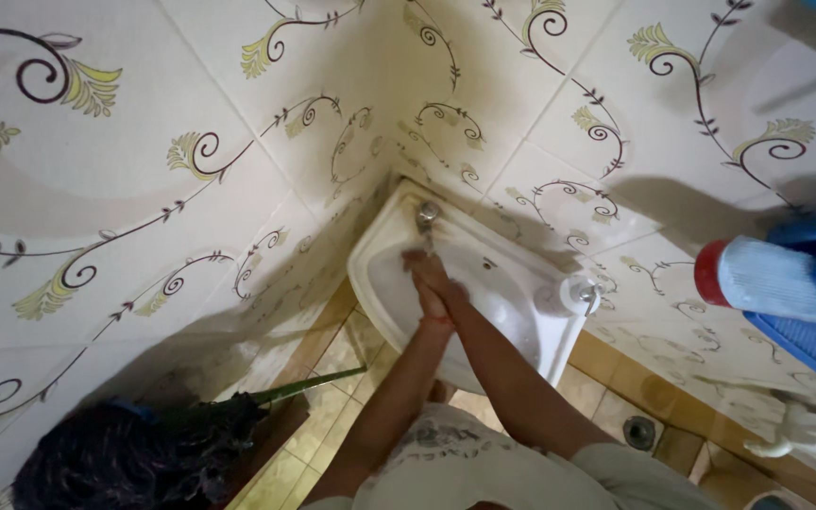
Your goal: The person pours water into a bucket from a blue cup, rinses the bucket, and then washes their hands at a sink.
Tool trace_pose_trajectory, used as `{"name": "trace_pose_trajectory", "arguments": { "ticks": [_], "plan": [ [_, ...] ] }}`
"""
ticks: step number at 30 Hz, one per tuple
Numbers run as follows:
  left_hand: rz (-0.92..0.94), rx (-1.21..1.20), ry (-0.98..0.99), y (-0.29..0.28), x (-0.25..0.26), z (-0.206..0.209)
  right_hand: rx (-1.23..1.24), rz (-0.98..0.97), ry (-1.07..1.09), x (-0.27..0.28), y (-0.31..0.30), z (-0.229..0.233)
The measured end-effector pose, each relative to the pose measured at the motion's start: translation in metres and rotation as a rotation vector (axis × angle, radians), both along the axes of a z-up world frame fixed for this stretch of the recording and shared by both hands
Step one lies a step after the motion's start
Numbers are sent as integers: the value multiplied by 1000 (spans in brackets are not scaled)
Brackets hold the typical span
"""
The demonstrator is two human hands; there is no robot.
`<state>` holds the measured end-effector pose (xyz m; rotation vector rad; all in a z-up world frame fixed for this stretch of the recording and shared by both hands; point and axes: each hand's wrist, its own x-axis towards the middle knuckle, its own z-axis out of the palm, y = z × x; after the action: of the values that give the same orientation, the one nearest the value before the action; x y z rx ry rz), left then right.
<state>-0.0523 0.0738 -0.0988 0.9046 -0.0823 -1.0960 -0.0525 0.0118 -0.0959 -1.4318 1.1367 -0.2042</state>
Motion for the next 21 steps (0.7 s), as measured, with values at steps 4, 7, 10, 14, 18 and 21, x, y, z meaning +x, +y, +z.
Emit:
{"name": "trace_pose_trajectory", "arguments": {
  "ticks": [4, 7, 10, 14, 18, 21],
  "plan": [
    [-267, -25, 212, 26, -37, 4, -57, 10, 84, -5, -9, 4],
    [-260, -8, 297, 16, -31, 5, -84, -18, 107, -11, -12, 6],
    [-123, -24, 328, -8, -2, -3, -96, -74, 82, -12, -4, 4],
    [-185, 19, 351, -31, 24, -27, -99, -201, -29, -24, 20, 7],
    [-288, 100, 311, -36, 33, -43, -149, -281, -175, -38, 76, 20],
    [-239, 118, 233, -34, 28, -41, -194, -266, -209, -38, 81, 23]
  ]
}}
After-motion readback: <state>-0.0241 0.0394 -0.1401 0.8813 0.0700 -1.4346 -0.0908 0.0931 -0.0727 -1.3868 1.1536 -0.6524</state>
